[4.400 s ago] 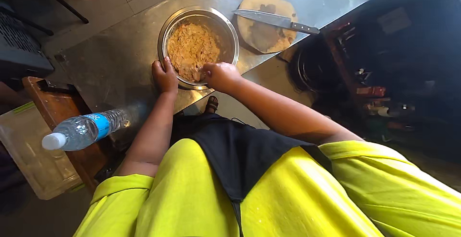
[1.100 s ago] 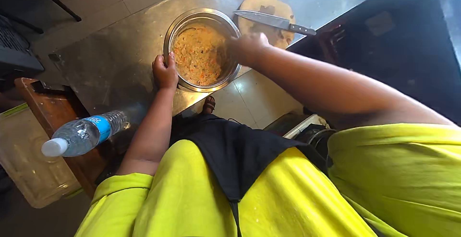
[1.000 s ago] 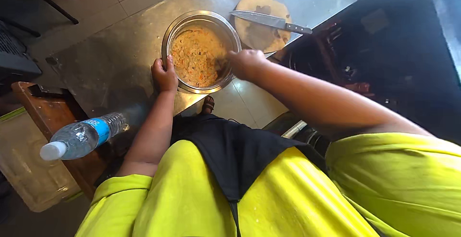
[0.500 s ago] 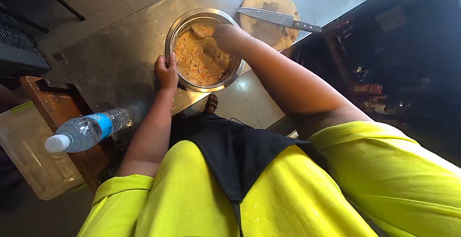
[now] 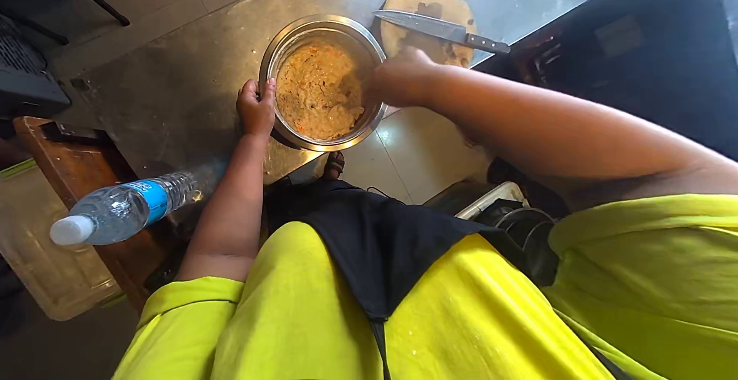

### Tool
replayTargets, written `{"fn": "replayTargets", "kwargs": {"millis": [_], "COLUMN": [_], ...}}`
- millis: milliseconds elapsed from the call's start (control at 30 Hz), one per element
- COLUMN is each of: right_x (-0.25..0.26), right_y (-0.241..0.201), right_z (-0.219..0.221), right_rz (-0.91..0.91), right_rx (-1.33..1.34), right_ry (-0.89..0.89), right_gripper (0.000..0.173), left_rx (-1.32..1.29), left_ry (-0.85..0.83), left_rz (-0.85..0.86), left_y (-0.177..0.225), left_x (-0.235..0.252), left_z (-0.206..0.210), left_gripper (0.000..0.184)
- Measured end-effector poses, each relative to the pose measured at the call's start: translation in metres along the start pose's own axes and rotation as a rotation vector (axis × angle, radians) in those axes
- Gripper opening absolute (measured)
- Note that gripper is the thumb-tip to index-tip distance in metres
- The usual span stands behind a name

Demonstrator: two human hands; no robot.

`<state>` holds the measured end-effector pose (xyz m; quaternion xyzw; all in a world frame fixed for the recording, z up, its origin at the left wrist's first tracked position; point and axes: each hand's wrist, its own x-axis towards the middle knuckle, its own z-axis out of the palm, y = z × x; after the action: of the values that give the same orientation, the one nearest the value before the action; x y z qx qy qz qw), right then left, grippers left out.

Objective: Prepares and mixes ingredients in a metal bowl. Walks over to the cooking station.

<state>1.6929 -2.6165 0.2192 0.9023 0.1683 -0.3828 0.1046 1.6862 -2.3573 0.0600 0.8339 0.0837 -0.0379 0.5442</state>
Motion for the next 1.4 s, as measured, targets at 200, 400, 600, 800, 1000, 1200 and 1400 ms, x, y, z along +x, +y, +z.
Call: {"fn": "replayTargets", "kwargs": {"millis": [200, 400, 600, 800, 1000, 1200, 1400], "right_x": [0.012, 0.028, 0.02, 0.007, 0.022, 0.035, 0.014], "right_y": [0.028, 0.015, 0.003, -0.028, -0.041, 0.0, 0.007], "right_z": [-0.025, -0.023, 0.015, 0.061, 0.045, 0.013, -0.027], "right_rz": [-0.063, -0.106, -0.122, 0.073, 0.261, 0.293, 0.252], "right_rx": [-0.337, -0.54, -0.371, 0.143, 0.688, 0.955, 0.675], "right_ry": [0.341, 0.376, 0.225, 0.254, -0.029, -0.009, 0.042], "right_gripper": [0.015, 0.015, 0.025, 0.038, 0.041, 0.036, 0.033], "left_rx": [-0.025, -0.031, -0.034, -0.069, -0.064, -0.041, -0.016], "left_ry": [-0.001, 0.031, 0.141, 0.169, 0.114, 0.114, 0.098], "left_rz": [0.003, -0.003, -0.017, -0.051, -0.006, 0.022, 0.031], "left_y": [0.0, -0.002, -0.002, 0.0, -0.001, -0.005, -0.007], "left_x": [0.003, 0.003, -0.005, -0.011, -0.008, -0.007, -0.007], "left_z": [0.001, 0.006, 0.013, 0.017, 0.011, 0.011, 0.011], "left_gripper": [0.035, 0.036, 0.035, 0.036, 0.04, 0.041, 0.043]}}
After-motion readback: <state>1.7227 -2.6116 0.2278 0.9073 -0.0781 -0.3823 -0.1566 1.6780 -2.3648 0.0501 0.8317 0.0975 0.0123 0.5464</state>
